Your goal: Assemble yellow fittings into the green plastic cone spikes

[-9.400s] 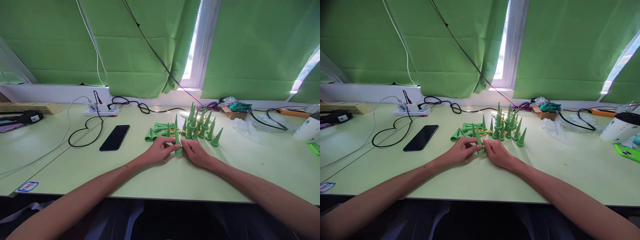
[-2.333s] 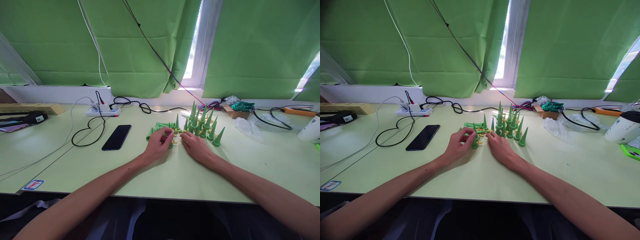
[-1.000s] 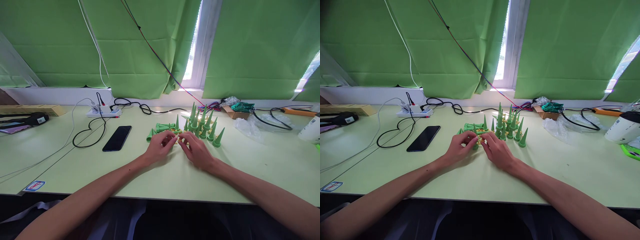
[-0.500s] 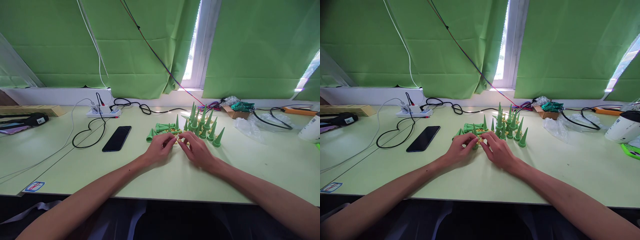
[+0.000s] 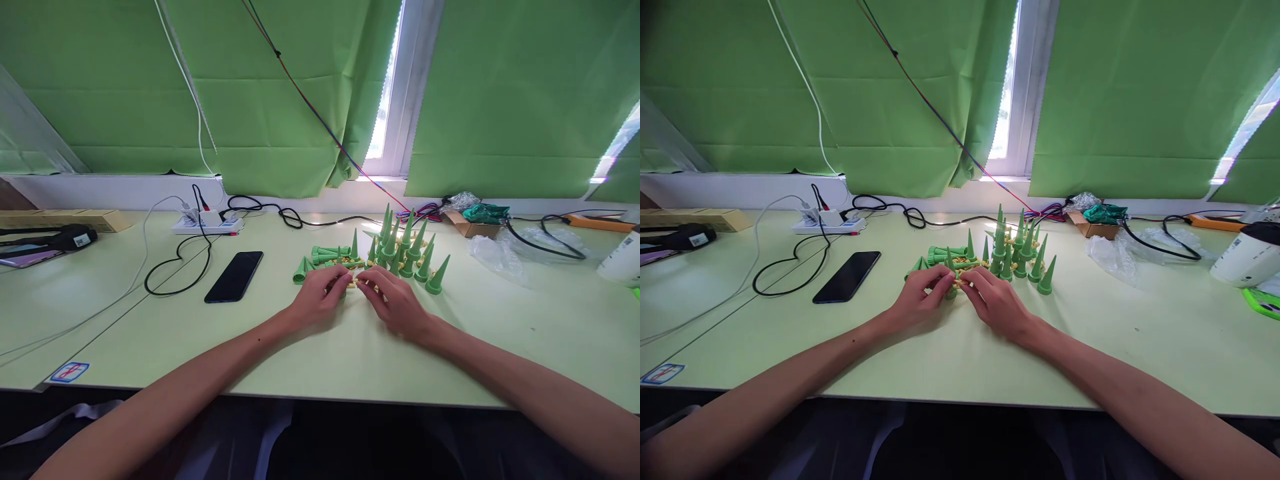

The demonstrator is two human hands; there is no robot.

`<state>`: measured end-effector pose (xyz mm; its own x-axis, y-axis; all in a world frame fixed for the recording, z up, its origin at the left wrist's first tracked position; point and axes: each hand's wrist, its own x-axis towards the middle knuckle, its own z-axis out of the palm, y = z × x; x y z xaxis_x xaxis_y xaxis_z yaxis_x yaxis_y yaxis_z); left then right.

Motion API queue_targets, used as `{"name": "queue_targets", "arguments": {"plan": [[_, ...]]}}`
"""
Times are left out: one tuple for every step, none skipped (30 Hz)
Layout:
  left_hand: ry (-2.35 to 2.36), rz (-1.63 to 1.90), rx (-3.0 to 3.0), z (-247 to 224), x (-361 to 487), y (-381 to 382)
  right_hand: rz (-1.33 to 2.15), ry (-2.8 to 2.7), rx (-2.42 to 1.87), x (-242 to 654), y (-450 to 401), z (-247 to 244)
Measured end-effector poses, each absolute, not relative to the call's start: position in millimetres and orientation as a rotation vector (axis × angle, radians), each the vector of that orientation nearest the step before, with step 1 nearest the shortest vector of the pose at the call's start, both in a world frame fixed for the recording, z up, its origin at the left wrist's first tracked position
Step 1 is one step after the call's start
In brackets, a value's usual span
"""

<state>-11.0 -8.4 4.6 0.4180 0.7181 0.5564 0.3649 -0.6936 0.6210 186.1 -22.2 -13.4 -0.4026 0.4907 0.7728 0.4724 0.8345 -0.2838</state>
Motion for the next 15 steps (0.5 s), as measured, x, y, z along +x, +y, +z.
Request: {"name": "queue_targets", "arguments": {"plan": [[0.916,1.176,2.263,5.4,-11.0,-8.8,0.022,-2.053,-0.708,186.1,-22.3,-13.4],[0.907,1.169,2.251,6.3,-10.9,-9.2,0.020,-2.048,-0.709,186.1,-22.4,-13.3],[0.900,1.161,2.237,7.4,-10.8,-9.8,0.018,-2.044,-0.710,186.1,-22.5,-13.1],[0.895,1.154,2.221,8.4,-10.6,-10.3,0.018,-2.041,-0.711,186.0,-22.6,-12.8],[0.893,1.150,2.203,9.5,-10.2,-10.9,0.021,-2.040,-0.713,185.9,-22.6,-12.5],[0.894,1.144,2.183,10.5,-9.9,-11.5,0.026,-2.040,-0.715,185.8,-22.6,-12.1],[0.893,1.139,2.160,11.3,-9.5,-12.2,0.031,-2.041,-0.715,185.7,-22.7,-11.7],[0.889,1.130,2.134,12.0,-9.2,-12.8,0.036,-2.042,-0.713,185.6,-22.7,-11.4],[0.880,1.118,2.102,12.5,-9.0,-13.4,0.038,-2.041,-0.708,185.5,-22.8,-11.0],[0.868,1.104,2.063,12.9,-8.9,-14.0,0.038,-2.039,-0.700,185.4,-22.8,-10.7],[0.851,1.086,2.020,13.1,-8.9,-14.6,0.037,-2.037,-0.694,185.4,-22.9,-10.4],[0.832,1.068,1.977,13.2,-8.9,-15.1,0.037,-2.036,-0.690,185.5,-23.0,-10.2],[0.814,1.052,1.938,13.2,-9.1,-15.4,0.040,-2.036,-0.687,185.6,-23.1,-10.1],[0.797,1.040,1.907,13.1,-9.4,-15.5,0.044,-2.037,-0.684,185.7,-23.1,-10.0],[0.784,1.034,1.885,12.9,-9.6,-15.5,0.049,-2.039,-0.679,185.8,-23.2,-9.9]]}}
